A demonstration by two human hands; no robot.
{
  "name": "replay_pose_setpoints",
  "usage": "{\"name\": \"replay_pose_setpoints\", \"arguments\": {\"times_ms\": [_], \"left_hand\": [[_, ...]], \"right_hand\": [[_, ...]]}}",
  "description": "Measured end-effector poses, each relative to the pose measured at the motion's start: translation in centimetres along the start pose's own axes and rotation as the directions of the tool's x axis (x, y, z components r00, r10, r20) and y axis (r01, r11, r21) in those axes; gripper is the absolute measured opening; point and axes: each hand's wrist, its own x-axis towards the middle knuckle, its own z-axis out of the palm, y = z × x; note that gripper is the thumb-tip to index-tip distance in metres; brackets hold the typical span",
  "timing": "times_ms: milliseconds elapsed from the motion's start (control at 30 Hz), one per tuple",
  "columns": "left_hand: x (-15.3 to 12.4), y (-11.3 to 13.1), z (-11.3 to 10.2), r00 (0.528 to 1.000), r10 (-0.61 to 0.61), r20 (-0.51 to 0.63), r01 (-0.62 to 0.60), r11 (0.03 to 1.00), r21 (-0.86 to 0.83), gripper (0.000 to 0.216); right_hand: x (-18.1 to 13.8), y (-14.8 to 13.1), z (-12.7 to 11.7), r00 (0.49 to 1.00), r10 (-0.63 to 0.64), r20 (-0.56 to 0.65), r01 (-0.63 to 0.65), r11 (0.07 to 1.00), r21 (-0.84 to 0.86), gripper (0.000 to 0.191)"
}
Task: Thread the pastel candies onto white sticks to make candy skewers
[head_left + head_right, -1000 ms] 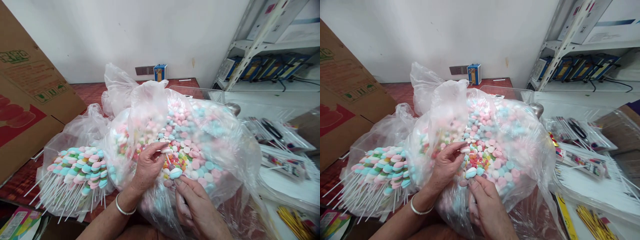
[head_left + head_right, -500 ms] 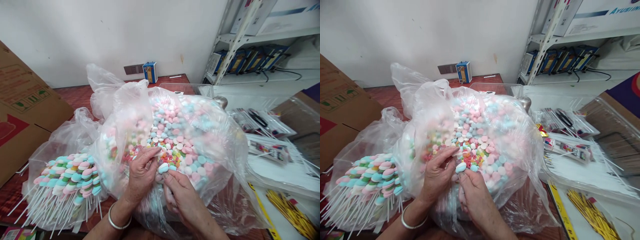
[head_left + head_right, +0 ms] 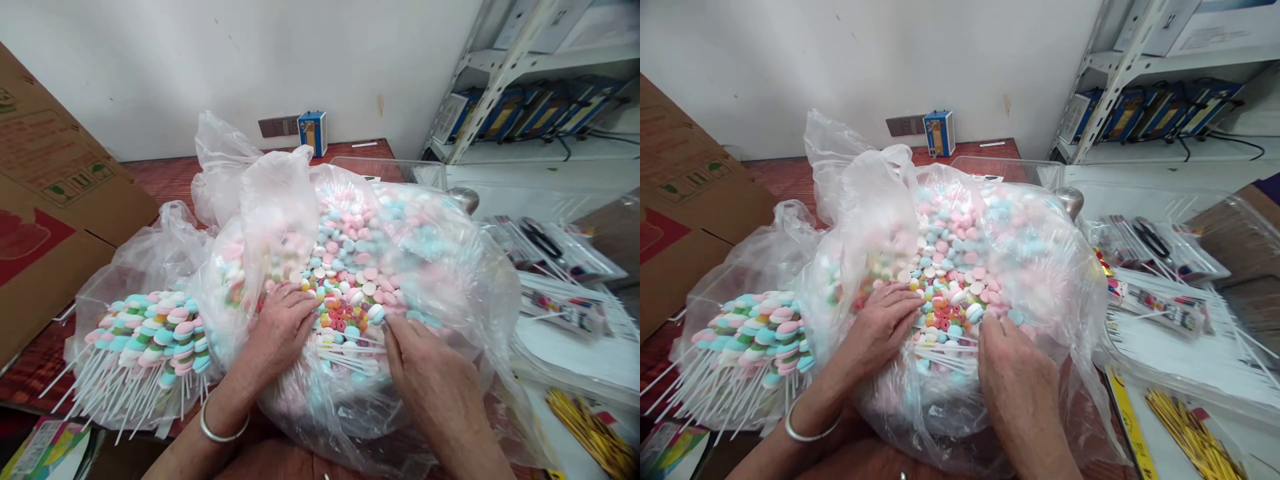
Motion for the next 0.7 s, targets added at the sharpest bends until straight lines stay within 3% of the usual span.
{"name": "replay_pose_setpoints", "arguments": {"times_ms": [167, 333, 467, 700], "left_hand": [[-1.0, 0.0, -2.2, 0.996, -0.05, 0.078, 0.028, 0.965, 0.26, 0.021], [-1.1, 0.6, -3.9, 0.977, -0.21, 0.031, 0.178, 0.889, 0.421, 0.022], [0.3, 0.7, -2.3, 0.981, -0.19, -0.039, 0.19, 0.895, 0.403, 0.011], [2.9, -1.7, 1.5, 0.991, -0.136, -0.003, 0.128, 0.927, 0.352, 0.019]], "right_hand": [[-0.8, 0.9, -0.8, 0.991, -0.134, 0.007, 0.134, 0.989, -0.069, 0.012], [-0.6, 0.7, -1.3, 0.983, -0.177, 0.037, 0.18, 0.979, -0.095, 0.013], [0.0, 0.1, -1.0, 0.986, -0.162, 0.025, 0.164, 0.982, -0.092, 0.012], [0.2, 0.0, -0.3, 0.986, -0.145, -0.082, 0.144, 0.989, -0.026, 0.029]]}}
